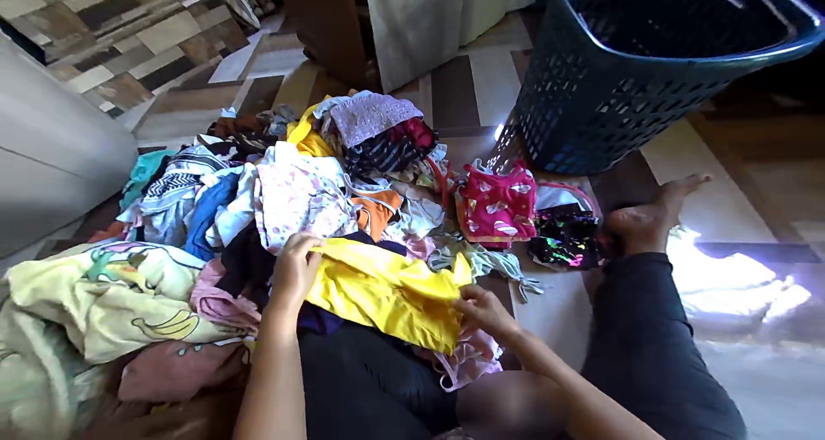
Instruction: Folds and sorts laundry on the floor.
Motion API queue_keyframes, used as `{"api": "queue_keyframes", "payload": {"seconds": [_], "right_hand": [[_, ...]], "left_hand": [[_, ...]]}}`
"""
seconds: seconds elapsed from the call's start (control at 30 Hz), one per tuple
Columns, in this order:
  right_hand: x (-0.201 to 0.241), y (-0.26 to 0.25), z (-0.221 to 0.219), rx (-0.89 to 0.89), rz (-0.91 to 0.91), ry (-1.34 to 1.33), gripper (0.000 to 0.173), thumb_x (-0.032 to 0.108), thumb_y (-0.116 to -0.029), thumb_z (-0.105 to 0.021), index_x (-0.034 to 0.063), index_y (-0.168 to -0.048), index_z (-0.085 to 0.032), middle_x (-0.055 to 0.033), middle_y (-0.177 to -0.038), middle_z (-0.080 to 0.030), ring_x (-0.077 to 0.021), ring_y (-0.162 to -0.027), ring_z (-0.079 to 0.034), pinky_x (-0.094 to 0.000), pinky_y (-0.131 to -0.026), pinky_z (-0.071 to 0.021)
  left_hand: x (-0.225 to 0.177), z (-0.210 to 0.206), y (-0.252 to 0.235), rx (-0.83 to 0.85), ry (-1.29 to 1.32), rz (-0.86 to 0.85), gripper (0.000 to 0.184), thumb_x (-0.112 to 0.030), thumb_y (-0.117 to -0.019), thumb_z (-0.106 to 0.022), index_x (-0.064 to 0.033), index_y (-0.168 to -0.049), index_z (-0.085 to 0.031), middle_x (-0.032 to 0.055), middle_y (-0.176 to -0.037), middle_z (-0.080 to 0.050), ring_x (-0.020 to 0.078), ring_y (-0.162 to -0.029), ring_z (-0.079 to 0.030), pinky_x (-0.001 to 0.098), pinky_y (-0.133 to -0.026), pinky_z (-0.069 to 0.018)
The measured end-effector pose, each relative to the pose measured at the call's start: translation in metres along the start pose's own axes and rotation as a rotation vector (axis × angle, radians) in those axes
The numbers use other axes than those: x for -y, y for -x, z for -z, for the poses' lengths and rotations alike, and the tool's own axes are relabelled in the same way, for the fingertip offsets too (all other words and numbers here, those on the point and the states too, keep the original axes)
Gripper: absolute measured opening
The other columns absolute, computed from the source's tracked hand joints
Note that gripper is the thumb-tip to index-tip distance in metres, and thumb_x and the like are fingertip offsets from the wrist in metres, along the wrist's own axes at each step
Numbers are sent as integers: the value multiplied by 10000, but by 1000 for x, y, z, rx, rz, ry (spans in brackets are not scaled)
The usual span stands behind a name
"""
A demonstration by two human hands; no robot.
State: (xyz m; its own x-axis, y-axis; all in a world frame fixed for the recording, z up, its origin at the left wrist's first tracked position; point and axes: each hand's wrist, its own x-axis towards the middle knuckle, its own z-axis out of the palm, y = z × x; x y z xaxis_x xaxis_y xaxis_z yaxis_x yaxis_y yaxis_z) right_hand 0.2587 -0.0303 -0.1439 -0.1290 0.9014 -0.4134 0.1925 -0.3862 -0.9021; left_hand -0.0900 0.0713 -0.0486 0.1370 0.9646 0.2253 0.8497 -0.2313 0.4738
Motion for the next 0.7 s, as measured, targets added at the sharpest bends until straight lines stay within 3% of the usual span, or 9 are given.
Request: {"api": "queue_keyframes", "payload": {"seconds": [0.07,0.13,0.23,0.33,0.4,0.5,0.63,0.7], "right_hand": [[-3,3,1,10,-33,150,330,186,-1013,-618,-83,-1204,-618,-246,-1156,-636,-305,-944,-681,-463,-841,-581],[-4,-5,3,-92,23,285,514,272,-986,-660,-65,-1360,-558,-300,-1366,-552,-402,-1184,-609,-536,-1009,-503],[6,-30,2,-164,146,422,795,386,-899,-753,-38,-1495,-441,-299,-1511,-450,-476,-1395,-437,-681,-1116,-336],[22,-56,-8,20,80,569,944,439,-869,-785,21,-1581,-330,-252,-1530,-456,-449,-1459,-362,-723,-1164,-204],[29,-67,-18,174,-27,704,862,479,-892,-757,66,-1561,-402,-239,-1496,-506,-451,-1447,-377,-729,-1160,-189],[31,-75,-26,319,-84,906,621,499,-965,-660,72,-1412,-594,-250,-1413,-576,-475,-1394,-432,-743,-1123,-235],[36,-68,-21,372,-2,791,459,359,-991,-630,-10,-1263,-666,-269,-1339,-599,-443,-1333,-493,-706,-1098,-290],[46,-57,-18,385,-65,579,408,271,-1013,-609,-51,-1263,-636,-269,-1264,-632,-382,-1209,-598,-598,-1062,-420]], "left_hand": [[-7,-1,20,-13,-61,111,203,30,-956,-601,43,-1117,-724,283,-1359,-588,456,-1284,-551,612,-1066,-430],[-26,-8,35,-31,-82,180,321,22,-964,-558,31,-1266,-668,302,-1495,-468,497,-1403,-418,639,-1136,-334],[-63,-42,57,-2,86,34,347,18,-965,-552,58,-1296,-650,309,-1474,-493,488,-1415,-418,586,-1179,-332],[-93,-89,73,171,224,-225,360,-12,-940,-601,31,-1290,-673,246,-1439,-566,437,-1401,-472,604,-1182,-327],[-97,-106,76,408,165,-258,496,-128,-956,-644,13,-1425,-568,218,-1536,-478,399,-1472,-387,599,-1212,-254],[-84,-115,76,757,-29,-213,903,-387,-907,-746,-36,-1603,-289,196,-1677,-220,362,-1571,-136,566,-1256,-51],[-79,-117,79,845,-124,-257,1211,-473,-736,-878,-61,-1635,-180,189,-1705,-97,389,-1577,-38,614,-1232,8],[-83,-116,80,838,-142,-259,1272,-451,-708,-904,-62,-1641,-133,177,-1711,-66,379,-1580,-14,618,-1230,13]]}}
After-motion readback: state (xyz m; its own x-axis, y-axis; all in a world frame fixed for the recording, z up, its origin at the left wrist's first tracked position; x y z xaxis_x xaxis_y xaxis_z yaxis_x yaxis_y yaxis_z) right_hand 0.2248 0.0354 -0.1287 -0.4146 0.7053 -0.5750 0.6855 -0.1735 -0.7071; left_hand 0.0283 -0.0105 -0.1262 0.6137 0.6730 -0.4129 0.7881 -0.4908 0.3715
